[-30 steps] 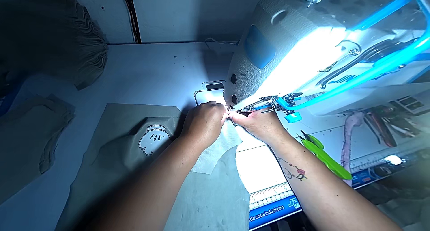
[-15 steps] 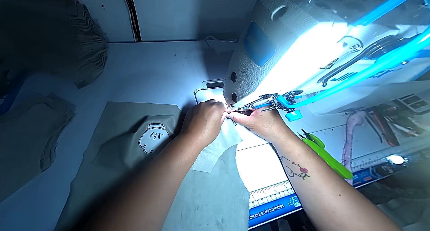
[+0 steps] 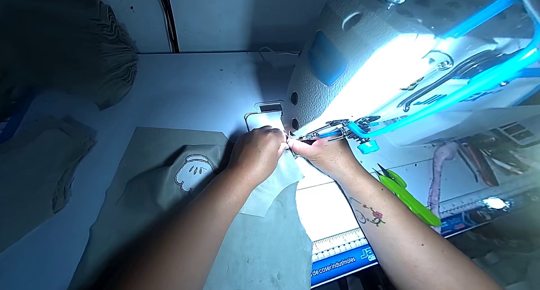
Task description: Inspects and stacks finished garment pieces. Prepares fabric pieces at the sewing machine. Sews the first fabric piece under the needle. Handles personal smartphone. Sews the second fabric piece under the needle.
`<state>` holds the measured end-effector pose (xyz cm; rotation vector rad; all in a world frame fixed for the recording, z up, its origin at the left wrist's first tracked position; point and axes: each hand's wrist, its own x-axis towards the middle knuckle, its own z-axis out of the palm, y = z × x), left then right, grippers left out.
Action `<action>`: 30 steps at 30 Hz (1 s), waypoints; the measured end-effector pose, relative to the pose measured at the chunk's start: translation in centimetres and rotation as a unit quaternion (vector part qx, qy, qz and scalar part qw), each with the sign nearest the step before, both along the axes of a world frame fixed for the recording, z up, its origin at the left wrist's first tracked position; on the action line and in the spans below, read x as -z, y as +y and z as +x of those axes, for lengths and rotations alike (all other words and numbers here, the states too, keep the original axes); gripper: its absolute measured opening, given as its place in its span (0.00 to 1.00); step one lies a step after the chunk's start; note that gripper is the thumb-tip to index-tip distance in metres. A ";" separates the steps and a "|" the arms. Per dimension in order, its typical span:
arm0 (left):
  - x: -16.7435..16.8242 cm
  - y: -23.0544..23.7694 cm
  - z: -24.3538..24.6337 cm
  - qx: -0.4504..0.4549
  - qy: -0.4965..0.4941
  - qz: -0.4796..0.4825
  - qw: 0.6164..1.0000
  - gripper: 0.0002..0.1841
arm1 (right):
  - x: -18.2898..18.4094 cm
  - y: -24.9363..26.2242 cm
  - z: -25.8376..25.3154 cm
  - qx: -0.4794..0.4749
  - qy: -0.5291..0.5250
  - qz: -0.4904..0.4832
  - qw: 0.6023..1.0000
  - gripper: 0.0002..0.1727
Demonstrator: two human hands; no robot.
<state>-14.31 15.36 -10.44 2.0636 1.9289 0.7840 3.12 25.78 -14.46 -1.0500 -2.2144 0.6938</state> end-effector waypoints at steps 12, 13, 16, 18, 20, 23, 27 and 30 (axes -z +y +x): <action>-0.3 -0.4 -0.1 0.005 -0.006 -0.002 1.000 0.09 | -0.3 0.0 0.6 0.029 -0.012 -0.016 0.999 0.12; -0.2 -0.4 -0.1 0.006 -0.005 -0.003 1.000 0.09 | -0.4 0.0 0.8 0.038 -0.014 -0.032 0.999 0.11; -0.2 -0.2 -0.2 0.009 -0.008 -0.006 1.000 0.09 | -0.4 -0.1 1.0 0.044 -0.010 -0.052 0.998 0.11; 0.1 -0.1 -0.2 0.014 -0.008 0.010 1.000 0.08 | -0.5 -0.1 0.9 0.018 -0.005 -0.051 0.999 0.14; 0.6 0.1 -0.2 0.016 -0.005 0.027 0.999 0.07 | -0.6 -0.1 0.7 -0.003 -0.003 -0.042 0.999 0.16; 0.7 0.2 -0.1 0.018 0.003 0.022 1.000 0.06 | -0.6 -0.1 0.4 -0.007 -0.006 -0.034 0.999 0.16; -0.6 -0.4 0.2 0.011 0.014 -0.005 1.000 0.08 | -0.6 -0.1 0.2 -0.024 0.004 -0.024 0.999 0.16; -0.1 -0.7 0.3 0.015 0.042 0.035 0.998 0.08 | -0.5 -0.2 0.1 -0.006 0.002 -0.018 1.000 0.17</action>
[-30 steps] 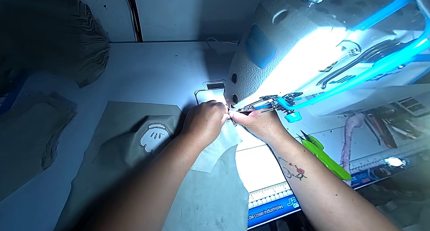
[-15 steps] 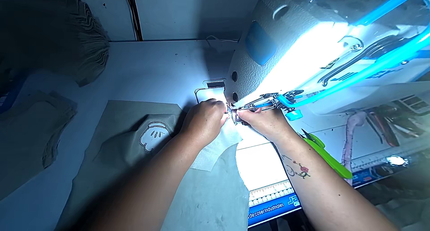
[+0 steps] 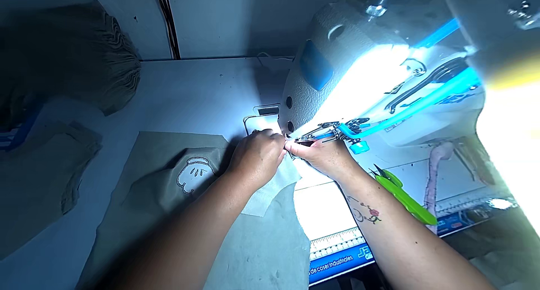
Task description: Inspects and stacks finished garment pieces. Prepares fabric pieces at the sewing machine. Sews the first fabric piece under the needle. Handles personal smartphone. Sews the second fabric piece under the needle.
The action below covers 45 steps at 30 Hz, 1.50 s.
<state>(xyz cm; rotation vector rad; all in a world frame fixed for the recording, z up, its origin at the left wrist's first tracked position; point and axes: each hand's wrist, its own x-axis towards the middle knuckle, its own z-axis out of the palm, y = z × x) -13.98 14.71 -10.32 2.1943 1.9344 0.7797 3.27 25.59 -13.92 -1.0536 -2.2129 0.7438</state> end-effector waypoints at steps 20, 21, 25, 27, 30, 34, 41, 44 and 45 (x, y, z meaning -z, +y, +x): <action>0.5 -0.1 0.8 0.042 0.036 0.252 0.966 0.15 | -3.3 0.5 1.1 0.141 0.108 -0.050 0.983 0.11; 0.1 -0.3 1.1 0.026 0.035 0.266 0.963 0.16 | -3.6 0.9 1.2 0.168 0.137 -0.094 0.972 0.11; -0.2 -0.6 1.2 -0.041 0.086 0.257 0.962 0.21 | -3.2 2.4 1.1 0.181 0.393 -0.303 0.849 0.10; -0.6 -1.1 1.7 -0.048 0.121 0.186 0.974 0.21 | -3.4 2.8 1.3 0.175 0.485 -0.364 0.776 0.08; -0.8 -2.6 3.2 -0.041 0.136 0.095 0.985 0.14 | -3.2 3.4 1.4 0.201 0.512 -0.377 0.746 0.11; 1.1 -4.3 4.5 -0.029 0.138 0.067 0.988 0.12 | -2.7 3.7 1.3 0.232 0.485 -0.312 0.783 0.17; 4.4 -5.5 4.0 0.021 0.139 0.085 0.986 0.20 | -2.9 2.0 1.7 0.152 0.230 -0.133 0.952 0.21; 4.5 -5.5 3.4 0.037 0.139 0.083 0.986 0.21 | -3.6 1.2 1.8 0.128 0.158 -0.100 0.974 0.14; 4.6 -5.5 3.1 0.046 0.139 0.083 0.986 0.21 | -3.5 1.2 1.9 0.126 0.149 -0.093 0.976 0.13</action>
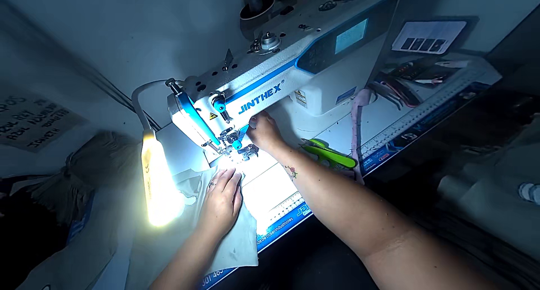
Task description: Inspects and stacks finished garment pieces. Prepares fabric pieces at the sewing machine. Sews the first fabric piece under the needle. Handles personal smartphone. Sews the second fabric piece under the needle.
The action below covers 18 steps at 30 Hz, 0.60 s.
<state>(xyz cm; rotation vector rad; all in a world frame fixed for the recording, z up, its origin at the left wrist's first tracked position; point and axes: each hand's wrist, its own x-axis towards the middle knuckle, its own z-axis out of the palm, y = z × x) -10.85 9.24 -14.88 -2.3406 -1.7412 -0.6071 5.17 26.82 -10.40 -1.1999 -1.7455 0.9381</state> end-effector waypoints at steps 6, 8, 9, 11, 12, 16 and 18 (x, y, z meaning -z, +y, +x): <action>-0.1 0.2 -0.5 0.019 0.023 -0.011 0.999 0.23 | 0.4 0.3 0.0 -0.017 -0.036 0.025 0.999 0.12; -0.3 0.1 -0.5 0.022 0.036 -0.020 0.999 0.23 | 0.9 0.3 0.0 -0.031 -0.039 0.062 0.997 0.13; -0.5 0.1 -0.5 0.024 0.039 -0.027 0.999 0.23 | 1.1 0.4 -0.1 -0.039 -0.039 0.080 0.995 0.13; -0.9 0.0 -0.8 0.031 0.034 -0.058 0.997 0.25 | 1.2 0.4 -0.1 -0.065 -0.037 0.097 0.992 0.14; -1.1 0.0 -1.1 0.036 0.031 -0.075 0.996 0.26 | 1.1 0.3 -0.1 -0.080 -0.040 0.097 0.991 0.15; -1.0 -0.2 -1.5 0.048 0.018 -0.100 0.994 0.29 | 1.0 0.2 0.0 -0.148 -0.066 0.061 0.985 0.13; -0.9 -0.2 -1.3 0.049 0.010 -0.094 0.994 0.29 | 1.3 0.4 0.1 -0.167 -0.072 0.072 0.981 0.12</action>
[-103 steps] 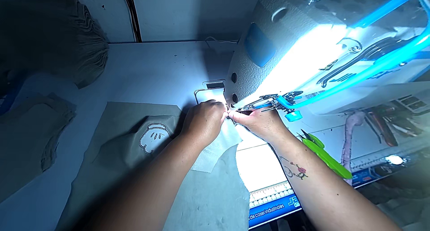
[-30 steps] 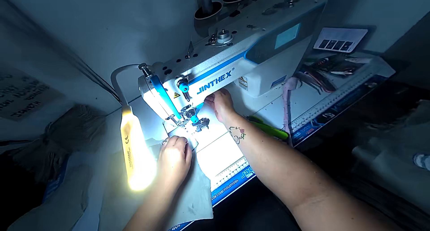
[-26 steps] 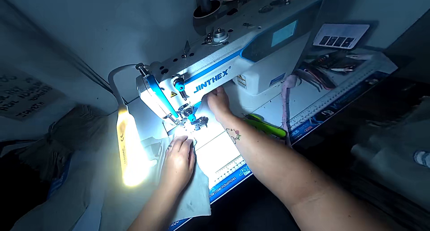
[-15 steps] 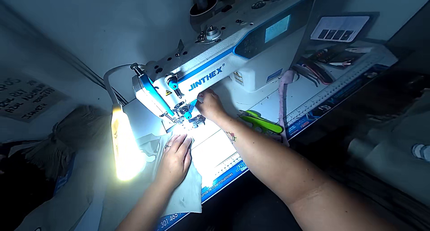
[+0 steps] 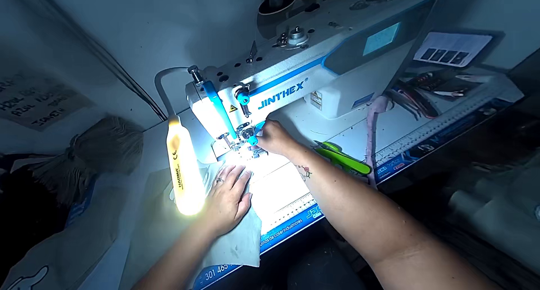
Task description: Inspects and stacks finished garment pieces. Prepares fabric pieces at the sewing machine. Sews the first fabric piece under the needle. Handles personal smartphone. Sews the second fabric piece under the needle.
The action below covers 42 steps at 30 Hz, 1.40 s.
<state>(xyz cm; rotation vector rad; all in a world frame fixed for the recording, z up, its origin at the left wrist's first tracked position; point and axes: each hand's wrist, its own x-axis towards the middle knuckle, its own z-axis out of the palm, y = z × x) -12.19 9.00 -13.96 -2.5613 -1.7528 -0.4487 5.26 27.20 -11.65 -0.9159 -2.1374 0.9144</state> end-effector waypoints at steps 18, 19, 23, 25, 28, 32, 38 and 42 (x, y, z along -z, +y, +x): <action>-0.3 0.1 0.1 0.009 -0.015 0.019 1.000 0.28 | -0.2 0.3 0.9 -0.075 0.011 0.005 0.997 0.23; -0.3 0.1 0.0 0.009 -0.015 0.016 1.000 0.27 | 0.0 0.5 0.9 -0.075 0.015 0.012 0.997 0.23; -0.4 0.2 0.0 0.010 -0.012 0.014 1.000 0.27 | -0.2 0.5 1.1 -0.093 0.019 -0.001 0.995 0.25; -0.5 0.1 0.0 0.013 -0.013 0.014 1.000 0.27 | -0.4 0.4 1.1 -0.094 0.022 -0.007 0.995 0.26; -0.6 0.1 0.0 0.010 -0.019 0.007 1.000 0.28 | -0.5 0.5 1.0 -0.085 0.014 -0.012 0.996 0.24; -0.9 0.2 0.0 0.008 -0.022 -0.002 1.000 0.28 | 0.0 0.7 0.8 -0.064 0.028 0.024 0.997 0.23; -0.8 0.2 0.0 0.015 -0.017 0.013 1.000 0.28 | -0.6 0.3 1.1 -0.101 -0.006 -0.010 0.995 0.30; -0.7 0.2 0.0 0.013 -0.021 0.006 1.000 0.28 | -1.5 -0.2 2.0 -0.060 -0.040 0.072 0.995 0.27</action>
